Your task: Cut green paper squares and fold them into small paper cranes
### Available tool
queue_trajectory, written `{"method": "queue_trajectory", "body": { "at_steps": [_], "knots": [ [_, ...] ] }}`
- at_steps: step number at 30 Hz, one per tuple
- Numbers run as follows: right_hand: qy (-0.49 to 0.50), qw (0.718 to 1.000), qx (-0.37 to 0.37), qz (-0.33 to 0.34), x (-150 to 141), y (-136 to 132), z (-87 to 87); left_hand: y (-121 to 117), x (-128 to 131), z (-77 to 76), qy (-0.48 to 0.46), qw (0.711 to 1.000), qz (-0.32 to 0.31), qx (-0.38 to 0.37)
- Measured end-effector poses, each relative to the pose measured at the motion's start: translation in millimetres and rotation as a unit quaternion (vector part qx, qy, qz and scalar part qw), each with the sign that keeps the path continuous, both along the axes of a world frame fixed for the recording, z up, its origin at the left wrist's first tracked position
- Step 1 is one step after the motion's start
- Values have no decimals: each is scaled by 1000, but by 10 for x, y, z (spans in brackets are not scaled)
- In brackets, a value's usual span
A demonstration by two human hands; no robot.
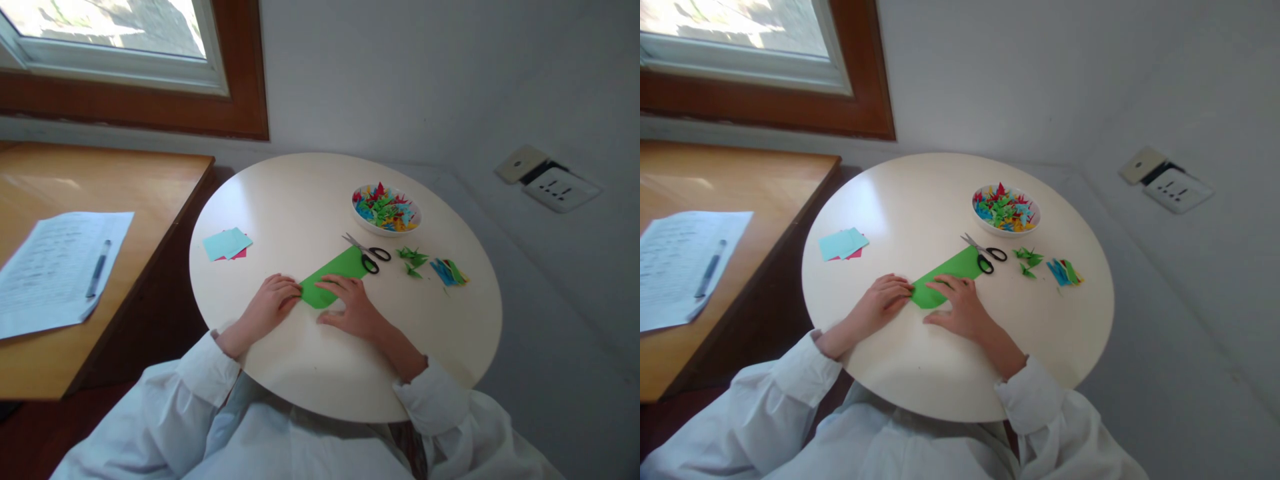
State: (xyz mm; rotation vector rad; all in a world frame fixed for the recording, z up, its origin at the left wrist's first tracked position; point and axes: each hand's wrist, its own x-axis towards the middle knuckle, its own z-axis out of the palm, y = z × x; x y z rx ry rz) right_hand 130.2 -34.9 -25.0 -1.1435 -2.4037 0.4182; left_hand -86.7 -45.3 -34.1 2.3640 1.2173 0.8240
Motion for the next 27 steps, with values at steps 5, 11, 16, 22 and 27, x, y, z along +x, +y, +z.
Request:
{"method": "queue_trajectory", "body": {
  "at_steps": [5, 11, 16, 22, 27],
  "knots": [
    [60, 998, 18, 21, -21, -11, -32, 3, 12, 8, -11, 1000, -2, 9],
    [98, 995, -12, -7, -112, 56, -74, -41, 7, 13, 5, 1000, 30, 3],
    [110, 992, -28, -59, -179, 86, -52, -148, -24, 35, 12, 998, 67, -7],
    [97, 991, -24, -87, -218, 114, -60, -251, -32, 74, 54, 997, 50, 5],
    [81, 992, -17, -98, -233, 148, -83, -286, -12, 68, 91, 994, 48, 31]
  ]
}}
